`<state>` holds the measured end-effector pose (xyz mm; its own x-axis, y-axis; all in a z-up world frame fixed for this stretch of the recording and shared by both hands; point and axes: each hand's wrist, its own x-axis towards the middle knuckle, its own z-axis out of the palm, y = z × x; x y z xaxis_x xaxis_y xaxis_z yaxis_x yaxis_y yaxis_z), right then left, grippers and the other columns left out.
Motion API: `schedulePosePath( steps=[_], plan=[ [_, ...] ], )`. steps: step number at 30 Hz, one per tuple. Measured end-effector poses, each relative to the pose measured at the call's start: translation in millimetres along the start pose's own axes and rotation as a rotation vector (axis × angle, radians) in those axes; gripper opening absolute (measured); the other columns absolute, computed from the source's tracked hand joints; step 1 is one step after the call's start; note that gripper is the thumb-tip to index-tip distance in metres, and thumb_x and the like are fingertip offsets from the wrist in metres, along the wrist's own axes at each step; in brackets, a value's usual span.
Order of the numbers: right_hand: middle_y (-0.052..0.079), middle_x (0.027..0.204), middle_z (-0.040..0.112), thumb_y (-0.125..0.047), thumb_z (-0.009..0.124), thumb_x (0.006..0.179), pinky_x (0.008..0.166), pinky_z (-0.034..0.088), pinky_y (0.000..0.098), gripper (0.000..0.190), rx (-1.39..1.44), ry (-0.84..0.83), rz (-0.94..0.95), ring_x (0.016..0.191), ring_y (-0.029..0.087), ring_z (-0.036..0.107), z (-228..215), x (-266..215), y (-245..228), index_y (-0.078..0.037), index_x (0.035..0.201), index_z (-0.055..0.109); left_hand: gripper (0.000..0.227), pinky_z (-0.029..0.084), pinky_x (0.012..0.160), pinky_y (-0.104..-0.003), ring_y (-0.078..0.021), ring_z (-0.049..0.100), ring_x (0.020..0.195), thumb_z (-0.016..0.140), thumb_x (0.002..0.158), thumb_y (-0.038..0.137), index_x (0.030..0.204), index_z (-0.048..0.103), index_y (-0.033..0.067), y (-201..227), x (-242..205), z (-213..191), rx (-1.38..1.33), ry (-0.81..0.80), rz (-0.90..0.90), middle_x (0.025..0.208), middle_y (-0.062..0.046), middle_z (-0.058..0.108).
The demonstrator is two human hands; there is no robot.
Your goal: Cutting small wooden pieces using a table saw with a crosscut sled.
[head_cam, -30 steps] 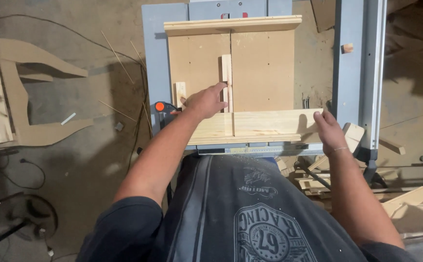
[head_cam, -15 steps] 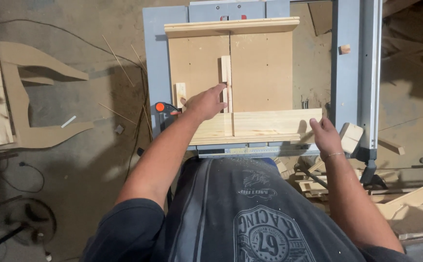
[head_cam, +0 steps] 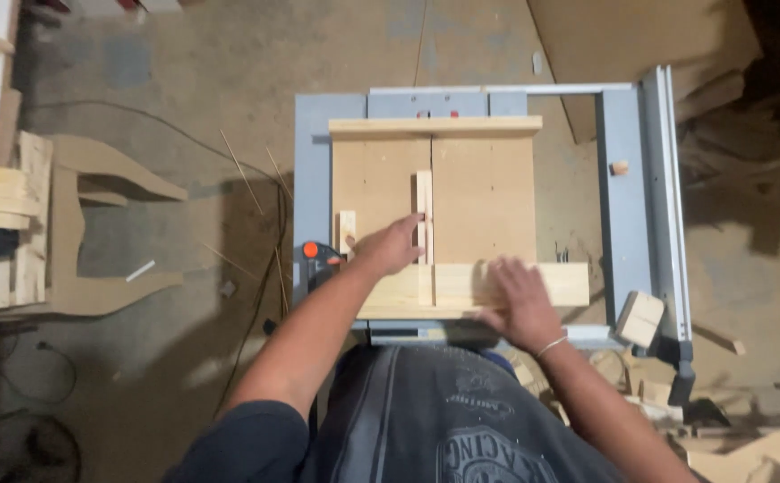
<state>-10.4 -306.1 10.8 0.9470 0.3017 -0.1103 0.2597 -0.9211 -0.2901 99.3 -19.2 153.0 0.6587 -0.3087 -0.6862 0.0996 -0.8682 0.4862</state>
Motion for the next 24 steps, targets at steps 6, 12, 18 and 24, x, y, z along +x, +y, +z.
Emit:
schedulePosePath(
  steps=[6, 12, 18, 24],
  plan=[
    [0.005, 0.166, 0.025, -0.086, 0.067, 0.072, 0.128, 0.013, 0.0561, 0.116, -0.285, -0.435, -0.193, 0.155, 0.030, 0.021, -11, 38, -40, -0.029, 0.162, 0.023, 0.069, 0.047, 0.111, -0.056, -0.0290, 0.048, 0.144, 0.056, 0.101, 0.038, 0.162, 0.028, 0.0238, -16, 27, 25, 0.051, 0.075, -0.010, 0.160, -0.008, 0.044],
    [0.005, 0.155, 0.036, -0.065, 0.082, 0.064, 0.125, 0.023, 0.0570, 0.115, -0.248, -0.356, -0.278, 0.151, 0.030, 0.030, 20, 39, -27, -0.028, 0.160, 0.030, 0.061, 0.052, 0.106, -0.056, -0.0383, 0.056, 0.134, 0.062, 0.100, 0.037, 0.151, 0.041, 0.0103, -65, 97, 99, -0.010, 0.280, 0.057, 0.140, -0.018, 0.060],
    [0.004, 0.153, 0.039, -0.067, 0.077, 0.062, 0.124, 0.025, 0.0523, 0.116, -0.283, -0.290, -0.325, 0.149, 0.027, 0.034, 27, 35, -20, -0.028, 0.161, 0.029, 0.051, 0.057, 0.088, -0.054, -0.0423, 0.070, 0.103, 0.066, 0.095, 0.039, 0.133, 0.054, 0.0072, -88, 113, 172, 0.082, 0.706, 0.152, 0.100, -0.019, 0.069],
    [0.006, 0.152, 0.040, -0.064, 0.076, 0.061, 0.122, 0.028, 0.0492, 0.117, -0.331, -0.265, -0.354, 0.147, 0.028, 0.036, 34, 38, -15, -0.026, 0.162, 0.029, 0.088, 0.044, 0.104, -0.056, -0.0427, 0.060, 0.116, 0.067, 0.076, 0.070, 0.128, 0.059, 0.0001, -91, 42, 159, 0.203, 0.904, 0.420, 0.113, -0.023, 0.062]
  ],
)
